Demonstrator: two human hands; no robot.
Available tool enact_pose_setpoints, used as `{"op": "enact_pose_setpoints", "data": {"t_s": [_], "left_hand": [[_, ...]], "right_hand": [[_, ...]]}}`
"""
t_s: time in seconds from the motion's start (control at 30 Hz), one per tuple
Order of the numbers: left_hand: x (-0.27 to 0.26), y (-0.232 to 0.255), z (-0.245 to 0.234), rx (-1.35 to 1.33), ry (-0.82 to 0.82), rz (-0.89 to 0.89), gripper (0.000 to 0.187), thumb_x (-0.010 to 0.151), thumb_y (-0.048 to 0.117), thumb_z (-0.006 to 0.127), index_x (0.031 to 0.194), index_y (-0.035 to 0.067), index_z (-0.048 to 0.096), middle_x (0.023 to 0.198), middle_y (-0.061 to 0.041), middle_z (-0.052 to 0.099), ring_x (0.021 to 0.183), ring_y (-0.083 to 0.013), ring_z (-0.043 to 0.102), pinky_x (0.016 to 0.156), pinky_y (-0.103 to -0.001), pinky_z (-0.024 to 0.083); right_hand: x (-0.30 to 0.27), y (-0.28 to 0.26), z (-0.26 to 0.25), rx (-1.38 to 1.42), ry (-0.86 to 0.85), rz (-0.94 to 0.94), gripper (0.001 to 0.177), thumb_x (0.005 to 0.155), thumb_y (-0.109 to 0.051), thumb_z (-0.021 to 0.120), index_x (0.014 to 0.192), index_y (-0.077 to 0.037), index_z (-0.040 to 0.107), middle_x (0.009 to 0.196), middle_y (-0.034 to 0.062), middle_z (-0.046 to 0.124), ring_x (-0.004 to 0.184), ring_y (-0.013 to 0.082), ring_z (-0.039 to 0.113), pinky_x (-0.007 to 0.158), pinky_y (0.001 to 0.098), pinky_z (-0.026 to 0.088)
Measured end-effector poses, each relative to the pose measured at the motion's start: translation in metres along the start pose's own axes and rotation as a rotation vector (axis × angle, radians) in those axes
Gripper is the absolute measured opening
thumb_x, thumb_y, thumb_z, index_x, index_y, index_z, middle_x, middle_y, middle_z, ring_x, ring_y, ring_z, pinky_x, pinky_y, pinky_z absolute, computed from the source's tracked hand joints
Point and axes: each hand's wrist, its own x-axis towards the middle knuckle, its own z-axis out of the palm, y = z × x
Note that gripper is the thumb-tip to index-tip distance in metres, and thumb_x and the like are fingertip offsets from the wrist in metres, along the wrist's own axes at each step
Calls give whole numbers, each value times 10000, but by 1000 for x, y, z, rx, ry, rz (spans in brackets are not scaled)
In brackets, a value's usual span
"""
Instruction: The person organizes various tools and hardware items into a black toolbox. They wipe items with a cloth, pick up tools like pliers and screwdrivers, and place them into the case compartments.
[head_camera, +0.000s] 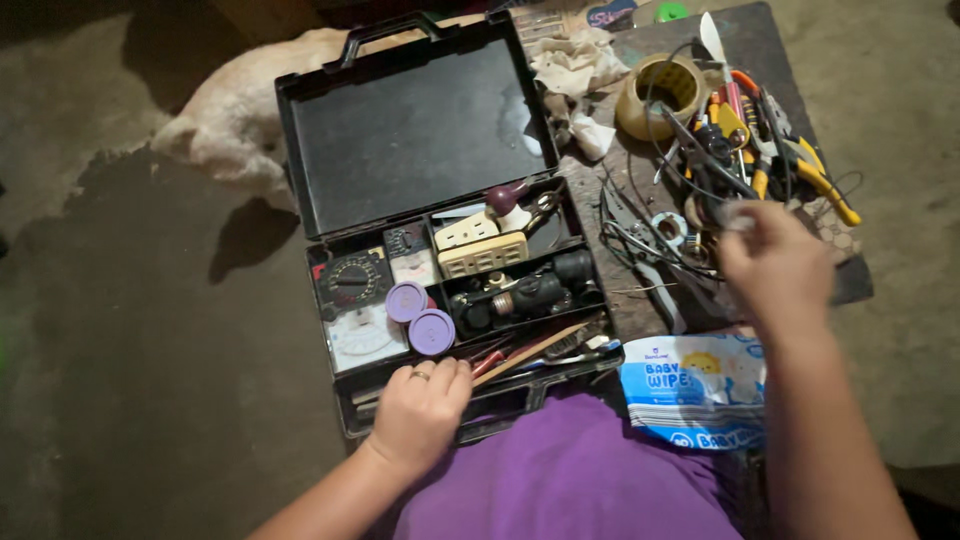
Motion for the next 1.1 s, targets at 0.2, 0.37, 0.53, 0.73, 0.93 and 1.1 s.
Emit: {"op": "enact_pose_setpoints", "data": {"t_s": [0.2, 0.37, 0.53, 0.73, 0.93, 1.1], "left_hand": [[45, 14, -3, -280, 78, 11, 93, 849, 132, 718, 905, 66, 686, 758, -40, 598, 681, -219, 596, 630, -370, 437], [89, 32, 10, -454, 134, -54, 148, 885, 176, 752, 803, 102, 653, 752, -49, 611, 697, -265, 610, 671, -404, 452], [124, 47, 21, -664, 120, -192, 111, 904, 217, 726, 866, 113, 724, 835, -54, 705, 769, -273, 689, 693, -404, 497], [163, 59, 40, -862, 59, -452, 176, 918, 253, 692, 985, 108, 766, 921, -95, 729, 835, -294, 709, 745, -394, 547], [184, 70, 58, -1050, 131, -582, 288, 931, 276, 679, 1141, 88, 741, 1018, -113, 700, 823, -255, 690, 739, -353, 548], [186, 68, 87, -1184, 86, -529, 278, 936, 253, 713, 1127, 53, 745, 945, -97, 702, 798, -193, 668, 730, -318, 541]], "right_hand": [[27, -9, 20, -505, -475, -47, 271, 867, -240, 699, 1084, -355, 815, 961, 63, 779, 902, 286, 748, 779, 416, 578], [40, -7, 31, -518, -512, -213, 298, 891, -171, 620, 1054, -330, 814, 988, 85, 774, 946, 294, 740, 761, 432, 570], [39, -16, 19, -447, -500, -201, 257, 911, -207, 632, 1123, -279, 758, 989, 123, 755, 937, 343, 722, 771, 459, 557], [37, -12, -2, -29, -445, -5, 296, 940, -275, 691, 1189, -116, 674, 962, 145, 750, 890, 292, 724, 751, 427, 551], [15, 15, -1, 1332, -772, 451, 286, 1035, -207, 601, 1209, 9, 669, 993, 79, 737, 812, 152, 700, 697, 320, 576], [10, 26, 8, 1428, -819, 499, 280, 1022, -153, 610, 1221, 31, 680, 1012, 91, 745, 817, 158, 709, 708, 313, 581]]}}
